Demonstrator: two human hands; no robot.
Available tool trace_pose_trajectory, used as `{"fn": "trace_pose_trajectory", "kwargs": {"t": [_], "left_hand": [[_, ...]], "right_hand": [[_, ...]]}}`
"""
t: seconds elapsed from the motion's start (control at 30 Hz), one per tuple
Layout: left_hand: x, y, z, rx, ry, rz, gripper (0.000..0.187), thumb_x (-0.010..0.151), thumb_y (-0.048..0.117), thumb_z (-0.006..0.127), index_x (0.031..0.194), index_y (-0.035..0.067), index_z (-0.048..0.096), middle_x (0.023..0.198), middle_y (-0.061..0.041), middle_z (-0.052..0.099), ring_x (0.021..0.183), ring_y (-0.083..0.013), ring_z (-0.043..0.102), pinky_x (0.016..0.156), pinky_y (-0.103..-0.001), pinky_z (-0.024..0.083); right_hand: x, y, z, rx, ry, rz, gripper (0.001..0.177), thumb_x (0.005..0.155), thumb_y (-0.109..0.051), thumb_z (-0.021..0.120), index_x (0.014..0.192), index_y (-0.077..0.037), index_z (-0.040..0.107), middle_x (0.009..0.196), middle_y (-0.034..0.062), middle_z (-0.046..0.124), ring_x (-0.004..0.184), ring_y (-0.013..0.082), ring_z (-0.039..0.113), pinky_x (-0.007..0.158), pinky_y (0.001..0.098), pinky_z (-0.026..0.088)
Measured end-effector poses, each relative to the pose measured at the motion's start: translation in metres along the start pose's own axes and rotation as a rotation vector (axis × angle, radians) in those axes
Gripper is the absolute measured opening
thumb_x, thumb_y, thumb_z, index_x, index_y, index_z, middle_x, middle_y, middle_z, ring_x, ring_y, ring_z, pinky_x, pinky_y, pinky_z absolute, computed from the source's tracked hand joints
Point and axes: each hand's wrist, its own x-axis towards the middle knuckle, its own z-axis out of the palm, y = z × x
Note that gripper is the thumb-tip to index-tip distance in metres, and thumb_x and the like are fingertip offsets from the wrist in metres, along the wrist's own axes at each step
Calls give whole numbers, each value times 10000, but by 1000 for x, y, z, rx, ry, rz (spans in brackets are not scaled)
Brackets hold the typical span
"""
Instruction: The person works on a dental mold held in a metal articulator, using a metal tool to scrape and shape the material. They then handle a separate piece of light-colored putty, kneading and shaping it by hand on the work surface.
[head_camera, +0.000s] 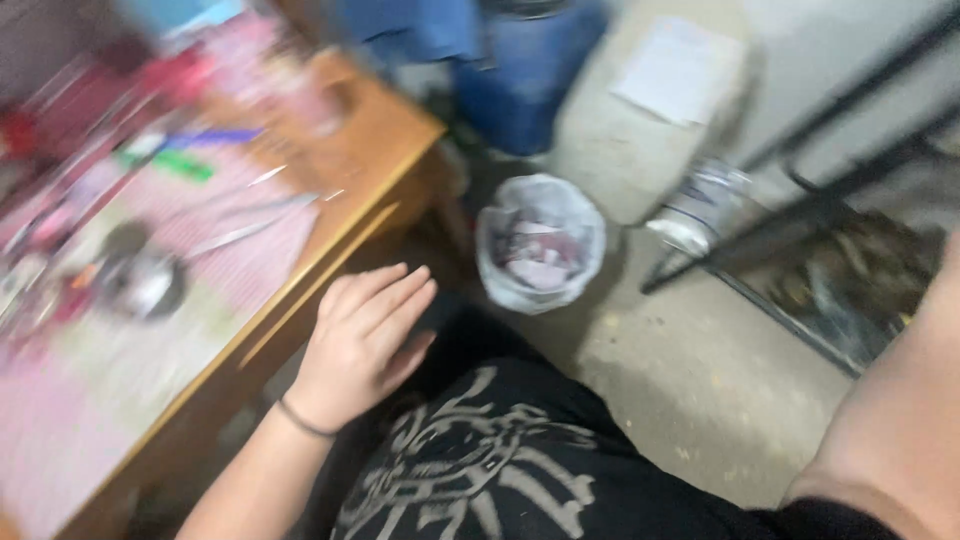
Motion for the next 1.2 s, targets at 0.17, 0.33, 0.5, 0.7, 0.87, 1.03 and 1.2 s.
{"fn": "trace_pose_trajectory", "kwargs": {"t": [0.17,0.33,0.5,0.7,0.87,1.03,1.2], "left_hand": [[-79,-13,-28,58,240,-416,613,932,223,751,1488,33,575,702,-16,709,686,-289,692,695,-424,554],[-155,-1,-78,133,572,-757,267,969,134,693,1223,89,761,1167,-43,744,1058,-288,716,938,-375,554],[-210,44,-112,468,589,-1009,300,1046,237,696,1275,48,736,1620,-198,474,1583,-430,195,1198,-523,-177],[-247,90,-133,429,317,-1012,690,867,687,674,1339,184,712,1329,-72,732,1228,-336,690,1063,-549,501],[-374,105,-157,-90,1516,-1534,632,1139,430,246,1195,47,746,1092,-149,764,1121,-265,706,1089,-415,493],[-332,120,-176,-426,1672,-1338,714,1043,595,227,1386,22,480,1374,-186,437,1329,-329,387,1173,-495,245],[-317,134,-195,-903,1786,-1032,1080,920,809,208,1633,0,138,1738,-222,16,1597,-401,-24,1283,-589,-77]], "right_hand": [[38,-226,146,255,-134,-195,209,1234,-122,696,1043,-146,780,900,77,680,924,329,716,910,377,521],[27,-550,143,906,-461,-715,118,989,-133,705,909,-141,793,1103,61,743,1054,285,696,957,365,518],[-45,-750,79,1136,-1037,-1127,483,905,-103,657,1373,6,613,1192,240,738,1114,430,689,974,538,537],[-157,-880,36,1463,-870,-1374,409,994,-201,570,1369,-52,639,1348,215,644,1262,425,615,1088,528,495],[-207,-918,19,1809,-585,-1519,387,1102,-322,469,1363,-121,672,1537,181,533,1439,416,528,1225,515,447],[-284,-938,28,1997,-782,-1586,893,895,-820,337,1560,-244,492,1671,122,398,1602,335,312,1363,502,20],[-256,-961,72,1194,-1568,-1328,591,1040,-582,374,1479,-214,520,1358,138,701,1168,410,706,994,571,549]]}}
